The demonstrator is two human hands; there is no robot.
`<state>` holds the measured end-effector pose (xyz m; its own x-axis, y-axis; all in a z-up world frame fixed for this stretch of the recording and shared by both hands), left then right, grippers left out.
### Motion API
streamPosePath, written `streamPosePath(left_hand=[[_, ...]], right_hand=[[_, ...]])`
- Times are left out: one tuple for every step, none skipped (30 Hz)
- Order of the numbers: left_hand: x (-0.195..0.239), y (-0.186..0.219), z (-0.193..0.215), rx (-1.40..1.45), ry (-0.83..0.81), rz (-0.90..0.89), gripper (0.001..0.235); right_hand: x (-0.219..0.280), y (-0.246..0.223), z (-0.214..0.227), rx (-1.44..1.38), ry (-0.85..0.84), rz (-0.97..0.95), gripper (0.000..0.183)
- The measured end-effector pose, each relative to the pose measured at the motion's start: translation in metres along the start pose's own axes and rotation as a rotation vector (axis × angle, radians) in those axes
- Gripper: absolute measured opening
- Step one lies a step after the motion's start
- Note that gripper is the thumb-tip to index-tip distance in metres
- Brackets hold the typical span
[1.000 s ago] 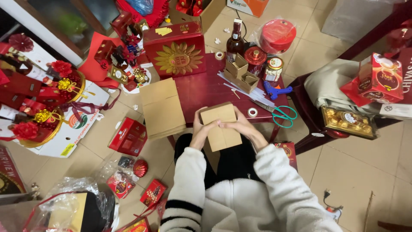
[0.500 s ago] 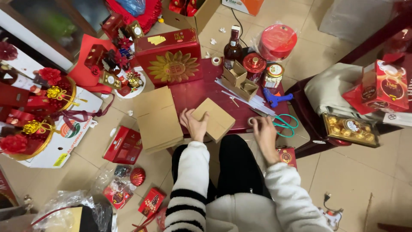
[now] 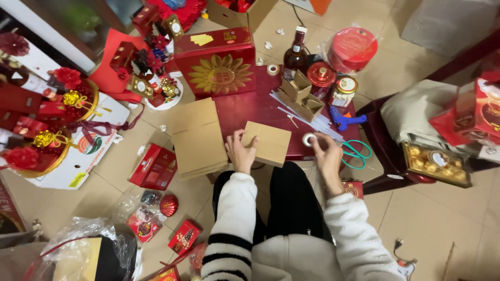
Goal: Assembling and folding small cardboard gift boxes from flat templates
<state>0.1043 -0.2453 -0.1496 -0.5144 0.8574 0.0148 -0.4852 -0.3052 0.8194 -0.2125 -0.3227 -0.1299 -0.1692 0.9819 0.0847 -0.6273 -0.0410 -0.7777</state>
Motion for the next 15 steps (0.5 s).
streamPosePath(left_hand=[[0.002,0.005,0.001,-0.046,0.017,-0.017,0.047],[0.009,0.007,-0.001,-0.094,0.024,-0.030,0.046],[0.016,0.017,0.004,-0.096,0.021,-0.021,0.046],[0.021,0.047,0.010,-0.229,0.066,-0.197,0.035],[0.028,0.076,0.014,-0.362,0.113,-0.373,0.025],[0.025,0.075,0.008,-0.363,0.114,-0.374,0.025],[0.018,0.069,-0.007,-0.198,-0.042,-0.363,0.032],[0.013,0.065,-0.022,-0.033,-0.197,-0.349,0.039],[0.004,0.051,-0.024,-0.033,-0.195,-0.349,0.039],[0.001,0.047,-0.042,-0.142,-0.337,-0.462,0.058],[0.001,0.040,-0.060,-0.253,-0.481,-0.573,0.077],[0.001,0.038,-0.061,-0.250,-0.485,-0.572,0.077],[0.001,0.037,-0.063,-0.246,-0.504,-0.570,0.077],[0.001,0.034,-0.064,-0.244,-0.525,-0.565,0.076],[0.002,0.034,-0.065,-0.244,-0.530,-0.562,0.076]], right_hand=[[0.002,-0.027,-0.003,-0.139,0.029,0.185,0.023],[0.012,-0.050,-0.005,-0.279,0.058,0.360,0.026],[0.010,-0.053,-0.014,-0.278,0.050,0.353,0.026],[0.006,-0.066,-0.023,-0.269,0.024,0.462,0.025],[0.004,-0.080,-0.032,-0.258,-0.001,0.572,0.024],[0.005,-0.077,-0.033,-0.259,0.000,0.573,0.024],[0.005,-0.075,-0.034,-0.292,-0.008,0.581,0.025],[0.006,-0.073,-0.035,-0.324,-0.018,0.589,0.025],[0.005,-0.072,-0.038,-0.324,-0.019,0.591,0.025],[0.005,-0.066,-0.039,-0.360,-0.026,0.577,0.026],[0.005,-0.060,-0.040,-0.395,-0.033,0.563,0.026],[0.005,-0.056,-0.037,-0.394,-0.032,0.559,0.026],[0.006,-0.053,-0.034,-0.368,-0.034,0.571,0.026],[0.007,-0.050,-0.034,-0.345,-0.037,0.581,0.025],[0.008,-0.048,-0.034,-0.347,-0.038,0.575,0.025]])
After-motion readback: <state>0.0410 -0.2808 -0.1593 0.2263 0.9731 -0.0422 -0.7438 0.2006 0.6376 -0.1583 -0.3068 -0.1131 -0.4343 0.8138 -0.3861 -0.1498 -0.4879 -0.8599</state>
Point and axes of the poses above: each hand's wrist, its own x-axis away from the middle knuckle, its own z-axis out of the back of the hand, y = z × x, the point moved 8 cm from there along -x, towards the middle knuckle, and after that the axes turned 14 degrees about -y, right-handed, at the moved point
